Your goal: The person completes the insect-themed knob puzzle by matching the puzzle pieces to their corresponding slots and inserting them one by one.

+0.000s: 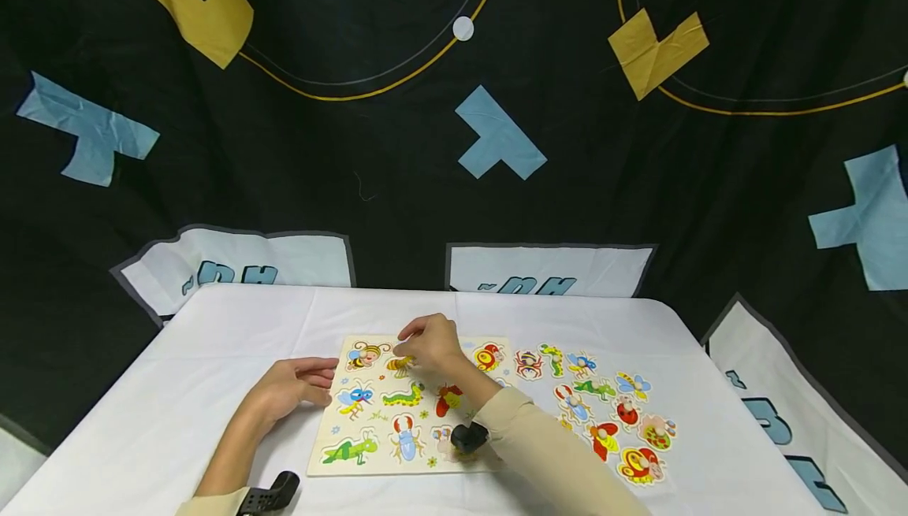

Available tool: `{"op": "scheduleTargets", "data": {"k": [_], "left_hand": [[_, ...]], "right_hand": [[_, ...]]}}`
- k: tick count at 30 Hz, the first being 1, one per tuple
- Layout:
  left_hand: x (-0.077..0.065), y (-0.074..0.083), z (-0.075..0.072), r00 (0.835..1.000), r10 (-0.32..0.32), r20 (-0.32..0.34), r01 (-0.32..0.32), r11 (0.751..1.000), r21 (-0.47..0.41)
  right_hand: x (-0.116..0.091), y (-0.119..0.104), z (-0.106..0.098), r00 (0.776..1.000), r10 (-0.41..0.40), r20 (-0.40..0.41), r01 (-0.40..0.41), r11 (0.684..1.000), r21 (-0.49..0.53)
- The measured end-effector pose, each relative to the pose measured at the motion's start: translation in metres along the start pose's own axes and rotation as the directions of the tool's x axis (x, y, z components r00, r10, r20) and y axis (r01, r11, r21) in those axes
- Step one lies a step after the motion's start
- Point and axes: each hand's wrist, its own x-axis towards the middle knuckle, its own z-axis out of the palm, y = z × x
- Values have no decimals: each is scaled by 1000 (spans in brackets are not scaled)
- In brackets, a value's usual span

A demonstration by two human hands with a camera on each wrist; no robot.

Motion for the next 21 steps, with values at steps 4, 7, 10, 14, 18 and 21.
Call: {"op": "scheduleTargets", "data": {"k": [4, 7, 10, 14, 18, 21], "left_hand": [[-1, 0, -1, 1000, 3, 0, -3, 1000, 1], [-1, 0, -3, 1000, 8, 3, -8, 1000, 1], [-1, 1, -4, 1000, 12, 4, -12, 1000, 8], [0, 0, -3, 1000, 13, 9, -13, 1000, 9], [0, 0, -2, 1000, 15, 10, -15, 1000, 10], [0, 0, -2, 1000, 17, 10, -17, 1000, 1]], "right_hand": [[-4, 4, -18, 1000, 10, 2, -10, 1000, -29], [-6, 6, -31, 1000, 13, 2, -13, 999, -42], [-8, 8, -43, 1000, 16, 10, -16, 999, -52], [-11, 8, -58, 1000, 17, 22, -14, 994, -105], [-14, 8, -71, 999, 8, 34, -3, 988, -156], [-17, 8, -81, 999, -7, 44, 14, 986, -165]]}}
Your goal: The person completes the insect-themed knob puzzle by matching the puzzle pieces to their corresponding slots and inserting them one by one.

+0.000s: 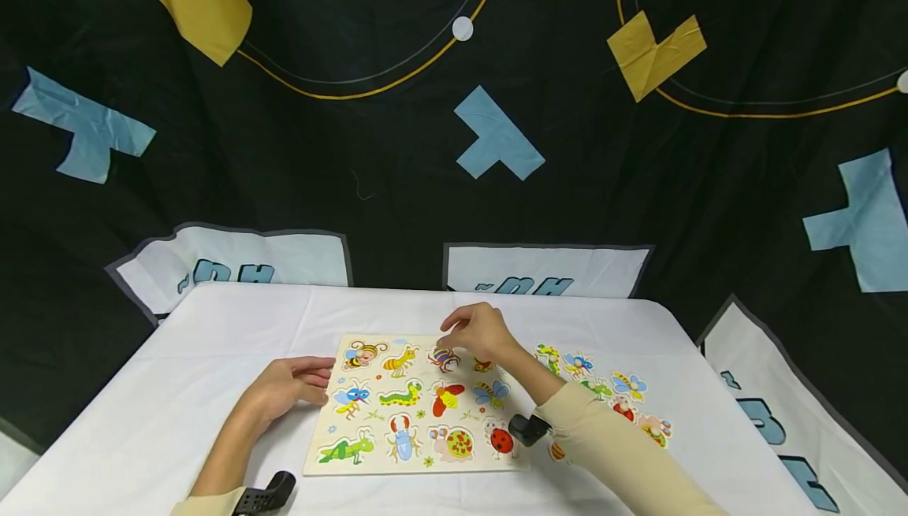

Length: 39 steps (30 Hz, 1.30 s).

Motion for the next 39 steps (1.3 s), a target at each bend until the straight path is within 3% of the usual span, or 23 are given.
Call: {"op": "scheduleTargets", "data": {"k": [9, 21, 39], "left_hand": [[-2, 0, -2, 1000, 7, 2, -7, 1000, -12], [-2, 1, 0, 1000, 7, 12, -6, 999, -39], [-1, -2, 0, 1000, -8, -2, 8, 1000, -24]], "right_hand": [[-15, 14, -25, 999, -35, 34, 35, 999, 4], [-35, 44, -54, 993, -12, 121, -2, 994, 114], [-60, 86, -83, 969, -29, 245, -17, 983, 181]]}}
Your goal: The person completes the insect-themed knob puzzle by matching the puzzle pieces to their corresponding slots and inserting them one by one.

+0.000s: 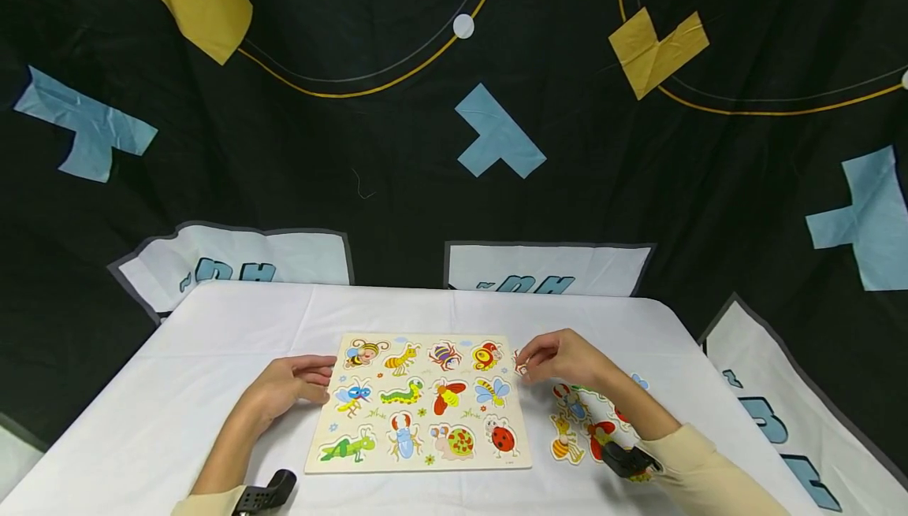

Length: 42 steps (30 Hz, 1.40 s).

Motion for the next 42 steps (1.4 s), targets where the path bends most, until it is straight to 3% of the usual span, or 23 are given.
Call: {"op": "scheduleTargets", "data": {"k": [7, 16, 35, 42], "left_hand": [[0, 0, 0, 1000, 2, 8, -2, 1000, 5], [0, -1, 0, 1000, -1, 4, 1, 1000, 6], [2, -2, -2, 1000, 9, 19, -9, 1000, -8], [2, -2, -2, 1000, 13, 28, -12, 1000, -18]], "right_hand": [[-12, 14, -6, 996, 16, 91, -19, 1000, 24], [-23, 27, -9, 974, 63, 215, -60, 998, -22], [-38, 39, -12, 917, 127, 377, -142, 990, 11], [-39, 41, -10, 910, 125, 395, -138, 990, 5]]}}
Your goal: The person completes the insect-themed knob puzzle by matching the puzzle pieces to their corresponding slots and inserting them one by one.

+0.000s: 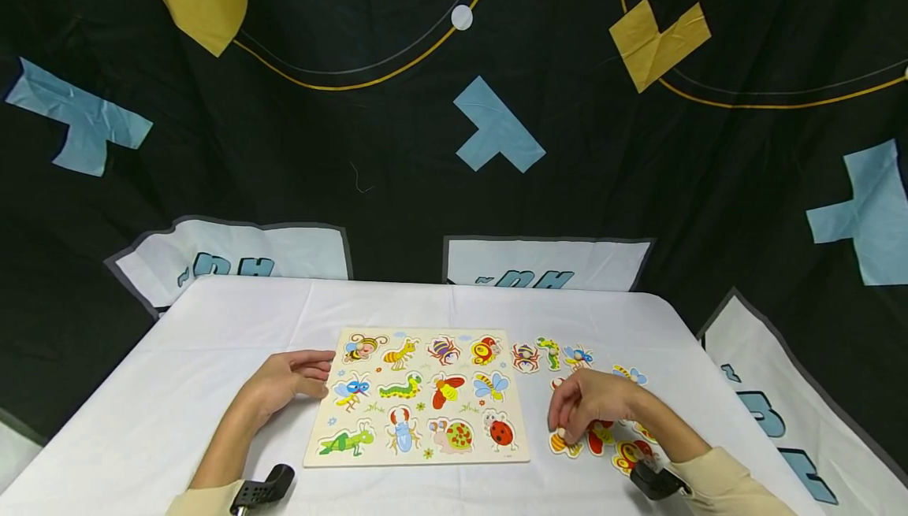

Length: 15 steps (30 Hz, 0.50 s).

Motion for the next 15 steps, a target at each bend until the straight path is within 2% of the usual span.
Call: {"op": "scheduleTargets", "data": {"k": [5, 15], "left_hand": [[0, 0, 0, 1000, -1, -3, 1, 1000, 4], [0, 0, 1, 1000, -7, -13, 7, 1000, 5]], "right_hand": [[0, 0, 1, 1000, -14, 1, 14, 1000, -10], [1, 0, 3, 1000, 7, -9, -8, 1000, -24]]}}
